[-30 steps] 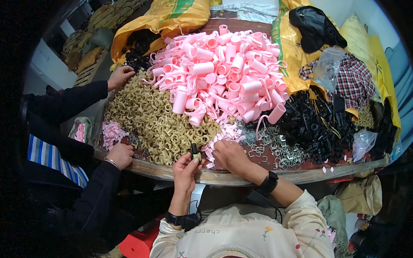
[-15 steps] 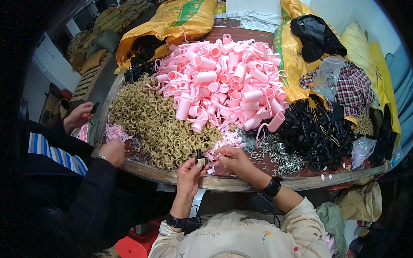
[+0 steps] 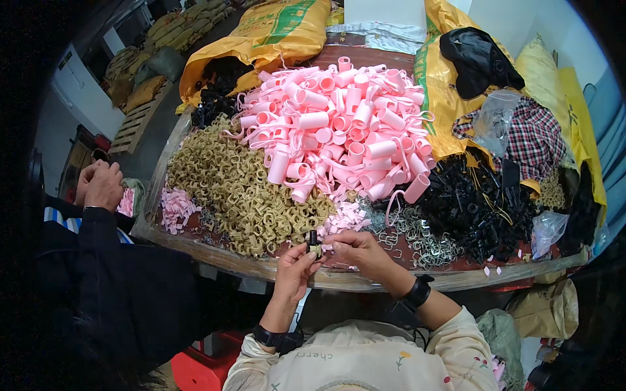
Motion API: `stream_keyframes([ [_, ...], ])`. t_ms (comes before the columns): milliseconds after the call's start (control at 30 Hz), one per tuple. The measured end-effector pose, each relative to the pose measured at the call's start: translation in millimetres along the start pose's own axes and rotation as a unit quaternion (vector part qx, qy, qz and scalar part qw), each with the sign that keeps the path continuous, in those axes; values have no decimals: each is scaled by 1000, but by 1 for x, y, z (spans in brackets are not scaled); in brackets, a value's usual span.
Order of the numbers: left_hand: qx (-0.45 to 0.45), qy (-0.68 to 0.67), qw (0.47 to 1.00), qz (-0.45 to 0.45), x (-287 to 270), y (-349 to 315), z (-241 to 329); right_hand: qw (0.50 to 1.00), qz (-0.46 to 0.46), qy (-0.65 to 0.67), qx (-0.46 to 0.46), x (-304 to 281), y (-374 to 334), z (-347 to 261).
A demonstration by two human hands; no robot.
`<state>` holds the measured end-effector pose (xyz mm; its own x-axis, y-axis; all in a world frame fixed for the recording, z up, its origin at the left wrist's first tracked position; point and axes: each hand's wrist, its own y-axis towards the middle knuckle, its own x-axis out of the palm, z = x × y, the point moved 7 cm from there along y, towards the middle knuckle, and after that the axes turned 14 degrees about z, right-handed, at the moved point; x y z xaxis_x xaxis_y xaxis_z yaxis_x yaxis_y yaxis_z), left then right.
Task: Assembling small hair roller components by attaching pink plastic pieces to clips.
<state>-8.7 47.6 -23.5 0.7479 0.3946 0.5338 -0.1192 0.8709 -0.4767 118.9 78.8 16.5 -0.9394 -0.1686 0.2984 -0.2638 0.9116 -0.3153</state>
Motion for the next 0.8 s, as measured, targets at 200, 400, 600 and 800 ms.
stream_keyframes([
  [200, -72, -28, 995, -60, 15, -8, -7, 993, -51, -20, -103, 8, -15, -19],
  [400, -116, -24, 990, -79, 29, -18, -10, 943, 31, -197, -267, 1, -25, -33],
  [600, -150, -20, 984, -92, 31, -21, -25, 801, 103, -336, -485, -1, -46, -48],
  [800, -155, 2, 978, -138, 42, -25, -31, 749, 94, -388, -529, -10, -53, -50],
])
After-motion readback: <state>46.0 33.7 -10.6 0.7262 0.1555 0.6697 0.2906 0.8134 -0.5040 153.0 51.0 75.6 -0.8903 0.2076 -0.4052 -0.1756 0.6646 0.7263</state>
